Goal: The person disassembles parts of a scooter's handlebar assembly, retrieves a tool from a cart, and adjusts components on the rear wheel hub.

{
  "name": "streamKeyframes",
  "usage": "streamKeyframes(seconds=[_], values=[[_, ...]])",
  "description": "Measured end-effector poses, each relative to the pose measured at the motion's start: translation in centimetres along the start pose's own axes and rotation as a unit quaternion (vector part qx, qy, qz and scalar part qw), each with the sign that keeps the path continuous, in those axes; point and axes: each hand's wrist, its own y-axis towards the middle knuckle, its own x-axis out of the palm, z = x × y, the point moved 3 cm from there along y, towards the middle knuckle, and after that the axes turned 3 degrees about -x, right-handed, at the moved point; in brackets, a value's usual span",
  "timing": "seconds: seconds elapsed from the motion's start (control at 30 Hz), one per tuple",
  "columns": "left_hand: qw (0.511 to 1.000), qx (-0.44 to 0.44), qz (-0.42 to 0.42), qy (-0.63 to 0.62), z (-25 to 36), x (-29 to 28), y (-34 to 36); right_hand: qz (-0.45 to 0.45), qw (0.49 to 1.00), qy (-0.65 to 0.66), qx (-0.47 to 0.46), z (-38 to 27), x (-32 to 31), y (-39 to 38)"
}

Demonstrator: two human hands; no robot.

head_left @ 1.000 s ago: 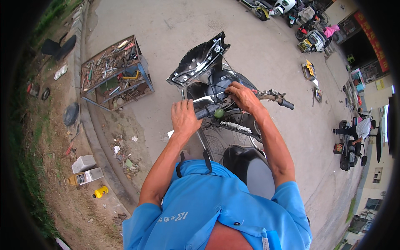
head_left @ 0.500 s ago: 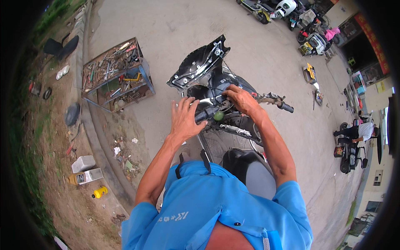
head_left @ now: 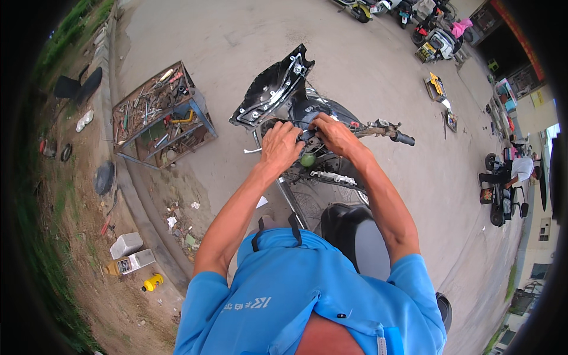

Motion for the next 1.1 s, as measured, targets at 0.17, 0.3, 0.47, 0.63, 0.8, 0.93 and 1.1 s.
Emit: streamKeyframes(seconds=[0.17, 0.3, 0.47, 0.63, 0.8, 0.93, 1.1], values=[[1.000, 0.002, 0.000, 0.014, 0.0, -0.1, 0.5, -0.013, 1.000, 0.001, 0.013, 0.1, 0.0, 0.0], [0.998, 0.041, 0.036, 0.012, 0.2, -0.2, 0.8, -0.003, 1.000, 0.003, 0.005, 0.0, -0.2, -0.3], [1.000, 0.024, 0.014, -0.004, -0.1, -0.1, 1.1, 0.018, 1.000, -0.004, -0.010, -0.1, -0.2, -0.1], [0.995, -0.053, -0.049, -0.074, -0.7, 0.4, 1.5, 0.012, 1.000, -0.001, 0.003, 0.3, 0.0, -0.2], [0.982, -0.118, -0.076, -0.129, -1.5, 1.0, 2.0, 0.006, 1.000, 0.019, 0.019, 0.5, -0.1, 0.0], [0.960, -0.172, -0.106, -0.193, -2.0, 1.2, 2.5, -0.001, 0.998, 0.051, 0.046, 0.5, -0.4, 0.3], [0.957, -0.183, -0.135, -0.181, -1.6, 0.8, 3.6, -0.005, 0.990, 0.106, 0.089, 0.5, -1.3, 0.7]])
